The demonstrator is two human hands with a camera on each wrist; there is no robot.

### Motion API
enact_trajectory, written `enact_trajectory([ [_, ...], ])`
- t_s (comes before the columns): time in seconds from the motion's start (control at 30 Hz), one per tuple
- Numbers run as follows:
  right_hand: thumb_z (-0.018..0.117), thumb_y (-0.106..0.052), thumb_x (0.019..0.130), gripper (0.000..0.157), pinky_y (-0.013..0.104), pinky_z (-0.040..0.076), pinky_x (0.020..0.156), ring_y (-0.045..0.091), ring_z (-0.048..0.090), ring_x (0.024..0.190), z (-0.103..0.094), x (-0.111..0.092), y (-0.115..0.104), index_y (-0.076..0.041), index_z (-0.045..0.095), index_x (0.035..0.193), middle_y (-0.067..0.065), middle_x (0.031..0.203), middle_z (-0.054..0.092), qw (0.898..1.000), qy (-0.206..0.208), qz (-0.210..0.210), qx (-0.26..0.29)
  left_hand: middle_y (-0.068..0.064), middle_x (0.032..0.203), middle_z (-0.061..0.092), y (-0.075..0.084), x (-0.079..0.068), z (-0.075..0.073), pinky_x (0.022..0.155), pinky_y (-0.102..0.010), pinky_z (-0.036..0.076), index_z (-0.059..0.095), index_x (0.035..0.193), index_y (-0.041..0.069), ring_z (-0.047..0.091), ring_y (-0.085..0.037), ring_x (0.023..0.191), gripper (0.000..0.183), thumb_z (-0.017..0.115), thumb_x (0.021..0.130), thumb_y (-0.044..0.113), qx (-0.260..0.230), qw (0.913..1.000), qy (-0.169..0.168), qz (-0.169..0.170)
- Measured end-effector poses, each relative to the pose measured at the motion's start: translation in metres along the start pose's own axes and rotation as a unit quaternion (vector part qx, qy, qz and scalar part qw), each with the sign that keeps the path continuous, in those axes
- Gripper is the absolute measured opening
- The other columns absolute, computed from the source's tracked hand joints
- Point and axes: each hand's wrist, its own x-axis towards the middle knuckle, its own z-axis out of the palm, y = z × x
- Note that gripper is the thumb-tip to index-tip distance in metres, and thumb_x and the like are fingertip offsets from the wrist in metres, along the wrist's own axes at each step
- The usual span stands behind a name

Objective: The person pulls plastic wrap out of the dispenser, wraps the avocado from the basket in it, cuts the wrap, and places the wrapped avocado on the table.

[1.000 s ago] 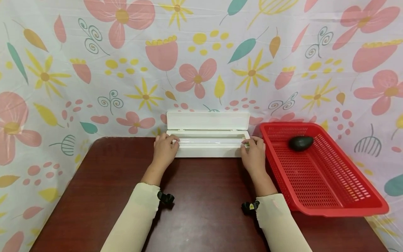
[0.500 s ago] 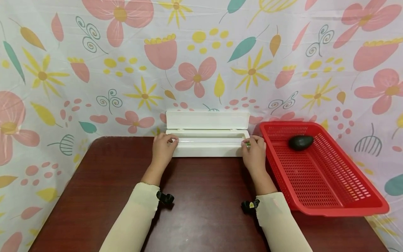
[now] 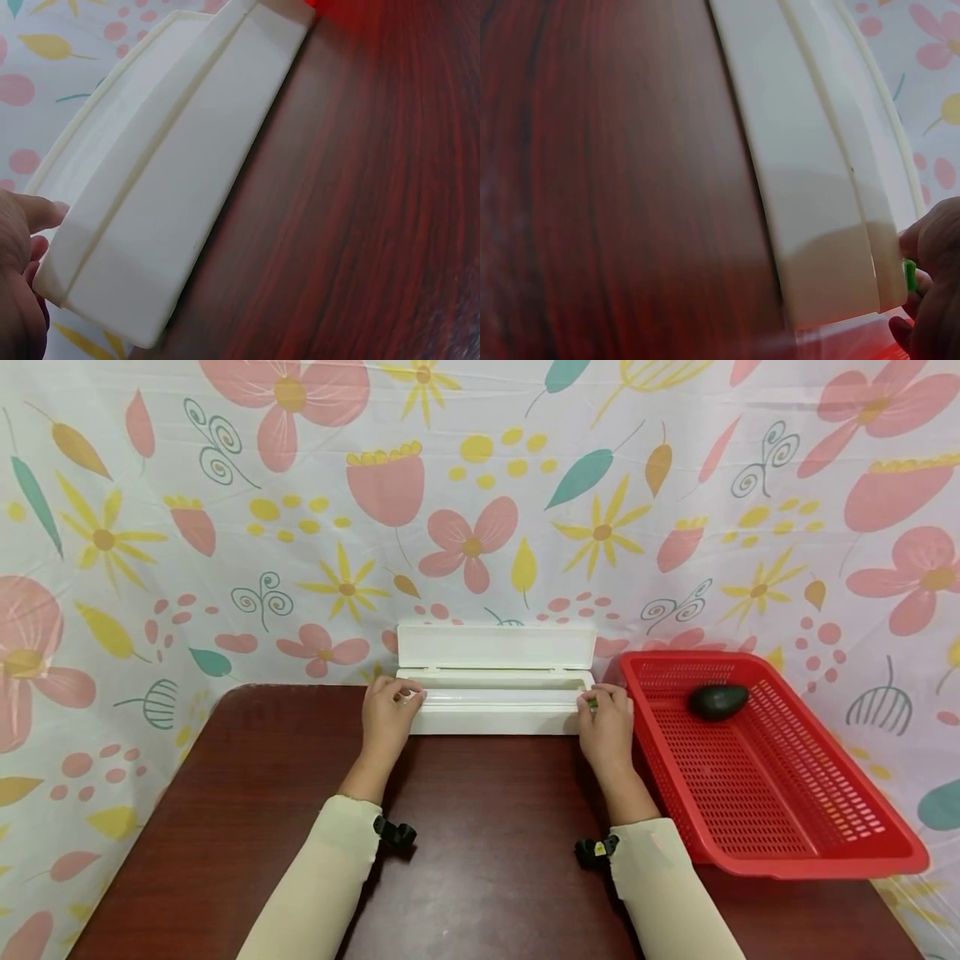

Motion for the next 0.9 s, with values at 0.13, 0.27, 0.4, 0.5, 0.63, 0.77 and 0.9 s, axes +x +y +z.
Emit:
enact_trajectory([
  [0.13,0.06,-0.015,0.101,0.02,0.052,0.035,0.105,0.041,0.047,0.121,0.001,0.0,0.001,0.004,0.068,0.105,0.021,0.132,0.055,1.0,-0.006,-0.002,0.001,-0.008,0.102,0.06,-0.001,0.001,-0.004,0.082,-0.038,0.046,0.075,0.087,0.011,0.055,-0.028,0.095,0.01,0.078,0.089,0.021,-0.015,0.9995,-0.023,-0.017],
  [0.27,0.058,-0.015,0.102,0.02,0.053,0.032,0.108,0.041,0.046,0.121,0.001,0.001,0.001,0.003,0.066,0.107,0.022,0.13,0.055,1.0,-0.012,-0.003,0.002,-0.005,0.108,0.061,-0.001,0.003,-0.008,0.085,-0.039,0.047,0.073,0.088,0.014,0.055,-0.026,0.1,0.009,0.077,0.089,0.023,-0.014,0.9983,-0.051,-0.026],
  [0.4,0.057,-0.016,0.102,0.02,0.054,0.03,0.108,0.042,0.046,0.12,0.0,0.002,-0.001,0.002,0.064,0.108,0.023,0.126,0.056,1.0,-0.015,-0.005,0.006,-0.003,0.106,0.063,-0.003,0.005,-0.013,0.083,-0.037,0.046,0.072,0.089,0.016,0.055,-0.023,0.1,0.009,0.077,0.089,0.023,-0.016,0.9971,-0.069,-0.026],
  [0.5,0.057,-0.017,0.103,0.021,0.054,0.03,0.107,0.043,0.046,0.119,-0.001,0.002,-0.001,0.002,0.064,0.109,0.023,0.122,0.057,1.0,-0.015,-0.004,0.004,-0.003,0.101,0.064,-0.006,0.006,-0.015,0.081,-0.035,0.044,0.072,0.089,0.016,0.053,-0.021,0.097,0.01,0.078,0.088,0.024,-0.017,0.9965,-0.079,-0.02],
  [0.63,0.056,-0.017,0.103,0.023,0.054,0.031,0.106,0.044,0.048,0.117,-0.001,0.001,-0.001,0.003,0.064,0.111,0.024,0.119,0.06,1.0,-0.014,-0.008,0.001,-0.004,0.094,0.064,-0.008,0.007,-0.019,0.077,-0.034,0.044,0.073,0.089,0.016,0.053,-0.021,0.092,0.01,0.078,0.089,0.025,-0.018,0.9956,-0.09,-0.017],
  [0.77,0.055,-0.018,0.104,0.025,0.054,0.031,0.106,0.045,0.049,0.117,-0.001,0.001,0.0,0.004,0.063,0.113,0.025,0.115,0.062,1.0,-0.008,-0.016,0.004,-0.003,0.094,0.065,-0.009,0.008,-0.022,0.076,-0.035,0.046,0.073,0.09,0.018,0.053,-0.021,0.09,0.011,0.077,0.09,0.028,-0.027,0.9942,-0.1,-0.028],
  [0.9,0.055,-0.018,0.104,0.026,0.054,0.032,0.105,0.046,0.051,0.116,0.0,0.002,0.001,0.005,0.063,0.114,0.026,0.113,0.064,1.0,0.0,-0.03,0.007,-0.003,0.099,0.068,-0.009,0.01,-0.023,0.078,-0.036,0.048,0.074,0.094,0.018,0.055,-0.021,0.092,0.013,0.076,0.091,0.031,-0.037,0.993,-0.106,-0.036],
])
